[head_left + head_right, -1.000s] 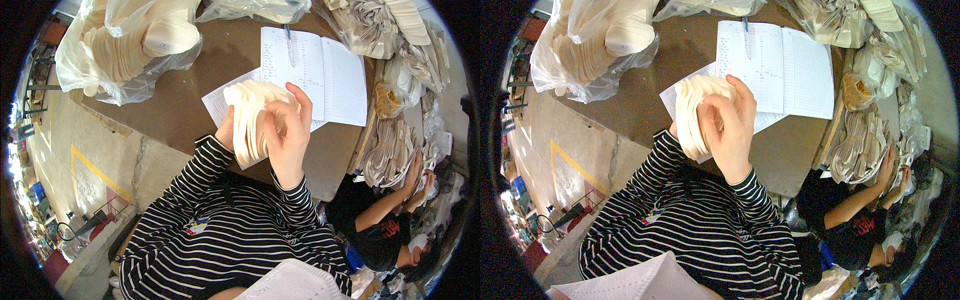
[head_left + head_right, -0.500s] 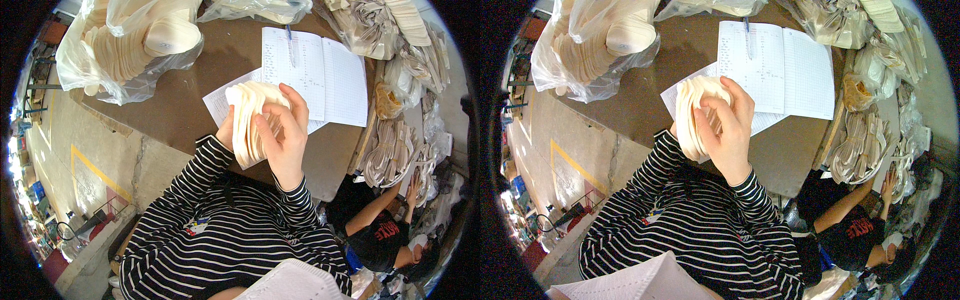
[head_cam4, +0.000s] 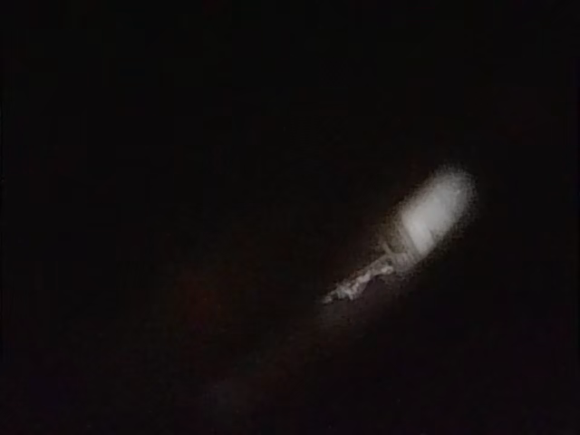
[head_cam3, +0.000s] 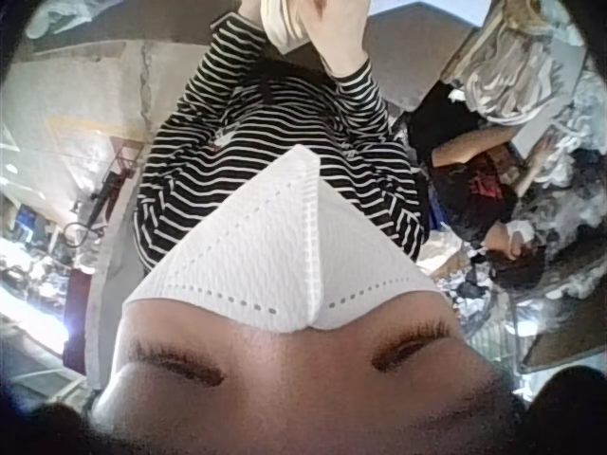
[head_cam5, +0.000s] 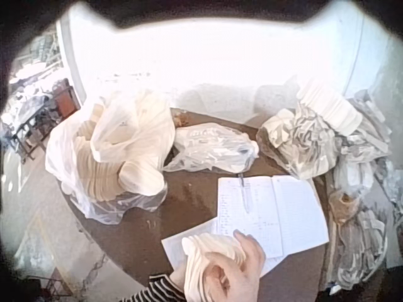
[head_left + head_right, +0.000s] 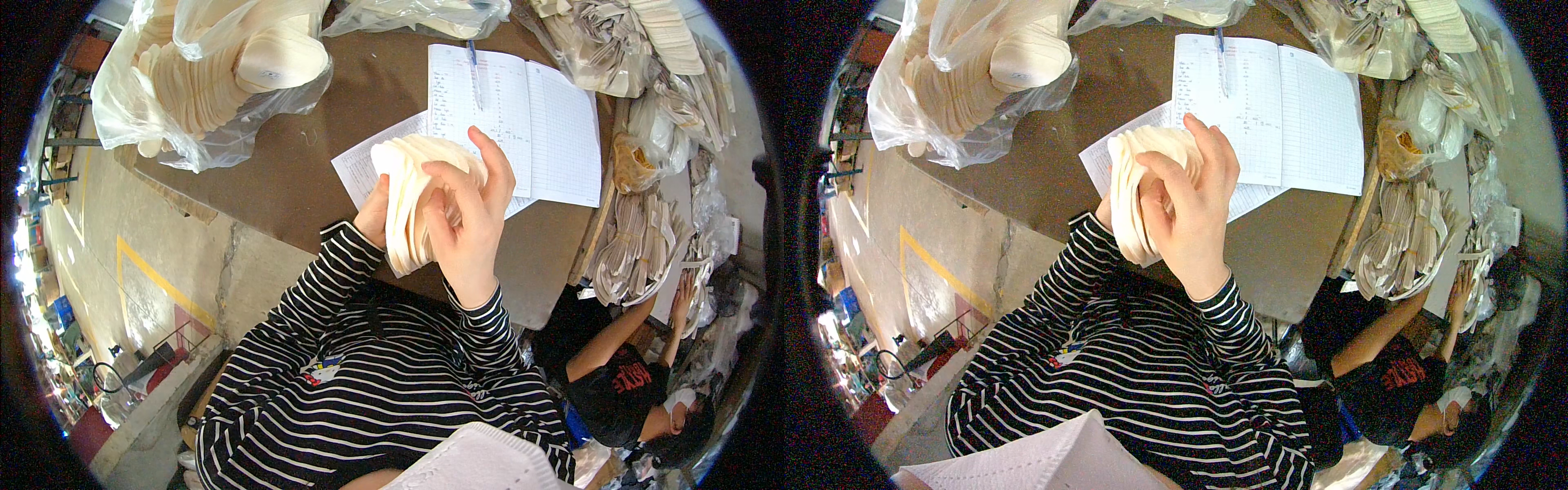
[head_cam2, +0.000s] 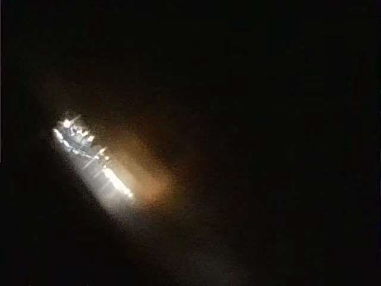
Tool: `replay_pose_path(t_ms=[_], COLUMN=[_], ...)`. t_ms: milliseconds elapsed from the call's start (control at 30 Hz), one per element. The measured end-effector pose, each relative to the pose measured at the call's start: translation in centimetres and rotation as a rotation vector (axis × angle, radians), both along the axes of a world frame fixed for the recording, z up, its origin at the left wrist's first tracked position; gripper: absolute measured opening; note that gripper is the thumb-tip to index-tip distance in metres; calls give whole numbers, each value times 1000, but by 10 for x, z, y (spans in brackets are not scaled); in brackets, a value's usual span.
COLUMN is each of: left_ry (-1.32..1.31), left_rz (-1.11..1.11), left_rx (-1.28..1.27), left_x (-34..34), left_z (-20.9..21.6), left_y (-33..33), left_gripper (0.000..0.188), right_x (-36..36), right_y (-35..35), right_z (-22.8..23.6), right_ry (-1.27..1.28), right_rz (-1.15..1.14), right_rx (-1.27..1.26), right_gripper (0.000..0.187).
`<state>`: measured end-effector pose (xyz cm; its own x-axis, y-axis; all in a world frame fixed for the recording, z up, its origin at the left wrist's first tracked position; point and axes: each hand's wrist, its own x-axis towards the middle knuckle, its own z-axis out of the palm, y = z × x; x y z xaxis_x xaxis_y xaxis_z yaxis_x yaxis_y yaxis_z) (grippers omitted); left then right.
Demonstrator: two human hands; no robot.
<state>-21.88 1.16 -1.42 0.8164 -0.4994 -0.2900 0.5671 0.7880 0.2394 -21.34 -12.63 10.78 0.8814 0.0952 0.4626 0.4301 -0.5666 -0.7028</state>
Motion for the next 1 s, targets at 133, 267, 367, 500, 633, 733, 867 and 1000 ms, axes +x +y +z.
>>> replay_pose_path(t_ms=[133,267,367,500,633,733,867,1000], left_ry=[-8,-113,-136,-159,-146,-174,-157,-134], left_rz=[-17,79,86,100,95,129,126,128], left_rx=[47,126,125,132,129,132,242,205], left_x=[-2,-3,1,0,-2,0,-3,-2], left_z=[11,-6,-2,4,1,2,-16,-9], left_y=[2,-2,-6,-7,-6,-9,-5,-5], left_gripper=[84,86,90,90,85,82,79,72], right_x=[-2,-1,-2,-2,-3,-3,-2,-8], right_y=[-4,-7,-4,-4,-7,-6,-15,-7], right_z=[-1,2,8,9,8,8,-1,12], right_ry=[60,73,124,193,190,215,-12,69], right_rz=[-16,0,-22,-22,-20,-47,67,46], right_rx=[5,49,78,134,125,195,-113,-159], right_gripper=[20,14,21,29,27,23,22,25])
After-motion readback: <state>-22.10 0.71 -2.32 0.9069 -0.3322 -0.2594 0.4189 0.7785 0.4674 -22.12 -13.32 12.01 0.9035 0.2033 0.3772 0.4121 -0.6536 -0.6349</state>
